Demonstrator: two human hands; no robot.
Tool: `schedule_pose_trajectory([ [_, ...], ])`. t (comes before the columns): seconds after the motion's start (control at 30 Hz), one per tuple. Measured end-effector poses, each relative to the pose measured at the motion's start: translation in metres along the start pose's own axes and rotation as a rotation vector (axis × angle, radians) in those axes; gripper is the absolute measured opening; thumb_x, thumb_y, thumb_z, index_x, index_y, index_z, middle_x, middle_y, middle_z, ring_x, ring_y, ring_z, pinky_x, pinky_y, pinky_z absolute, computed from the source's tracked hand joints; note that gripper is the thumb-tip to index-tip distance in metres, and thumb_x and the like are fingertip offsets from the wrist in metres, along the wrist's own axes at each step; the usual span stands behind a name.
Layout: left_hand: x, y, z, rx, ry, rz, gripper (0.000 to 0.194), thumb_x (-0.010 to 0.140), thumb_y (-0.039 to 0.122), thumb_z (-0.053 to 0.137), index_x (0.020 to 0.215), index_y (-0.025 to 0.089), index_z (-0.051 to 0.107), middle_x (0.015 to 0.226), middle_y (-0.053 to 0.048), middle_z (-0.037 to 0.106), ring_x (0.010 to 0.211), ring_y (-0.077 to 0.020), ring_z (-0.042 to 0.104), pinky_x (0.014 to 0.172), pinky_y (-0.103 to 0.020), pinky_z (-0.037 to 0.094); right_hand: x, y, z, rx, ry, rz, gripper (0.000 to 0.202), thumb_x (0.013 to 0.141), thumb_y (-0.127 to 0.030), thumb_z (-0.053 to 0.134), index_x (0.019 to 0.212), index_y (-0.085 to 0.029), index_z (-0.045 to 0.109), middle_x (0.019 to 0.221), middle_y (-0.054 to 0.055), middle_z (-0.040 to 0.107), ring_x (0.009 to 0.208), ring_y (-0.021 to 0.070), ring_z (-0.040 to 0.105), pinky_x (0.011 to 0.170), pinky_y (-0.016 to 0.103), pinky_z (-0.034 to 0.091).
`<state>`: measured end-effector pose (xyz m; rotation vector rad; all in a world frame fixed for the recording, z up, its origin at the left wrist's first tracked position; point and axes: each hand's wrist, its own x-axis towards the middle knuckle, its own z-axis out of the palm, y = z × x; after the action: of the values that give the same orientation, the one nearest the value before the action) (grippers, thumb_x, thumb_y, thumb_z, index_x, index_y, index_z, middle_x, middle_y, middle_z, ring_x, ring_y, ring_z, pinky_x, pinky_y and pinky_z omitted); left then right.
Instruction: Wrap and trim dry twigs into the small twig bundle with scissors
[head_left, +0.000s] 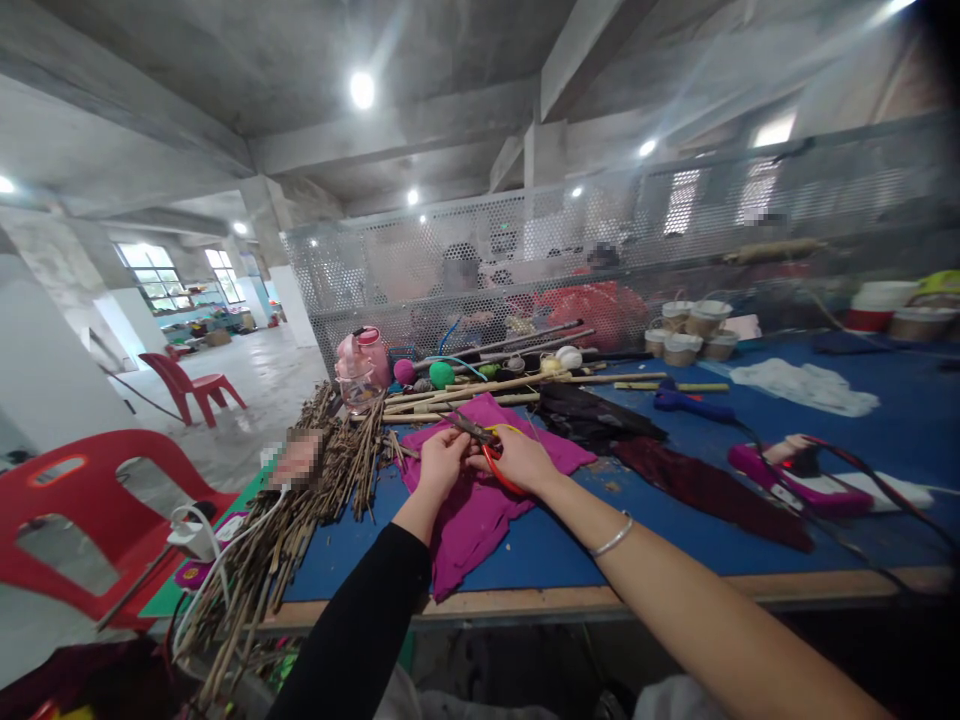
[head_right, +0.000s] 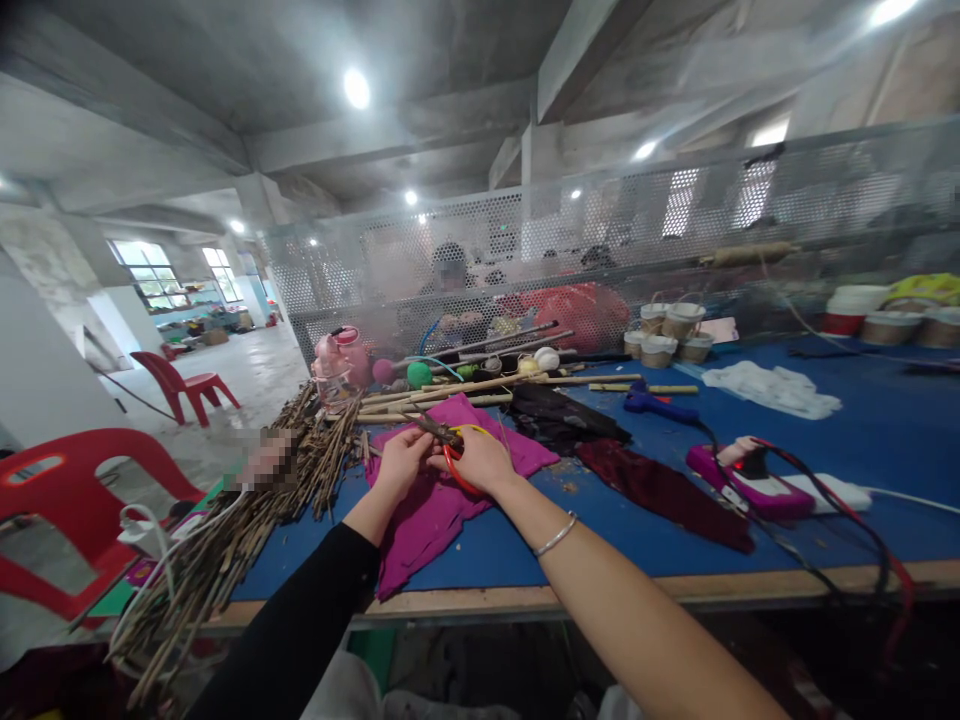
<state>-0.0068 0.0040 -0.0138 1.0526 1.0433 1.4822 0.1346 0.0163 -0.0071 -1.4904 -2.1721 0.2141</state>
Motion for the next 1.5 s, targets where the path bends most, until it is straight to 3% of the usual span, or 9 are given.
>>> schedule_pose_trajectory([
  [0.53,-0.0035,0.0012,0.002,0.0,-0.061,-0.009,0.032,0.059,0.033,0.069,0.08,0.009,0.065,0.068,-0.006,0.066,0.047,-0.0082,0.053,0.042,-0.017,0.037,-0.0014,0.0007,-0.001,0.008,-0.003,0.02,0.061,0.065,-0.068,0.05,0.103,-0.021,0.051,0.101,0.007,0.062,0.09,0.0237,0.059,0.069,0.029,0.041],
  [0.93,-0.0023,0.0013,-0.0009,0.112,0.006,0.004,0.033,0.07,0.031,0.06,0.097,0.014,0.063,0.078,-0.005,0.065,0.047,-0.0075,0.053,0.039,-0.016,0.038,0.0016,0.0024,-0.0001,-0.049,-0.017,0.068,0.057,0.066,-0.072,0.043,0.094,-0.023,0.059,0.086,0.006,0.067,0.083,0.0234,0.061,0.063,0.027,0.04],
  [1.2,-0.0012,0.0001,0.002,0.051,-0.028,-0.002,0.023,0.069,0.03,0.06,0.084,0.013,0.062,0.069,-0.002,0.062,0.043,-0.005,0.048,0.04,-0.016,0.036,-0.0012,0.0001,-0.0018,-0.053,0.012,0.049,0.063,0.065,-0.071,0.046,0.104,-0.023,0.054,0.098,0.007,0.064,0.088,0.0246,0.06,0.069,0.03,0.042],
  [1.5,-0.0012,-0.0015,0.0016,0.012,-0.089,-0.028,0.021,0.067,0.032,0.059,0.076,0.012,0.059,0.066,-0.002,0.063,0.044,-0.0079,0.05,0.041,-0.018,0.036,-0.0001,0.0003,-0.0005,-0.031,0.058,-0.034,0.059,0.062,-0.066,0.055,0.099,-0.02,0.053,0.098,0.008,0.061,0.091,0.0236,0.057,0.072,0.028,0.04],
])
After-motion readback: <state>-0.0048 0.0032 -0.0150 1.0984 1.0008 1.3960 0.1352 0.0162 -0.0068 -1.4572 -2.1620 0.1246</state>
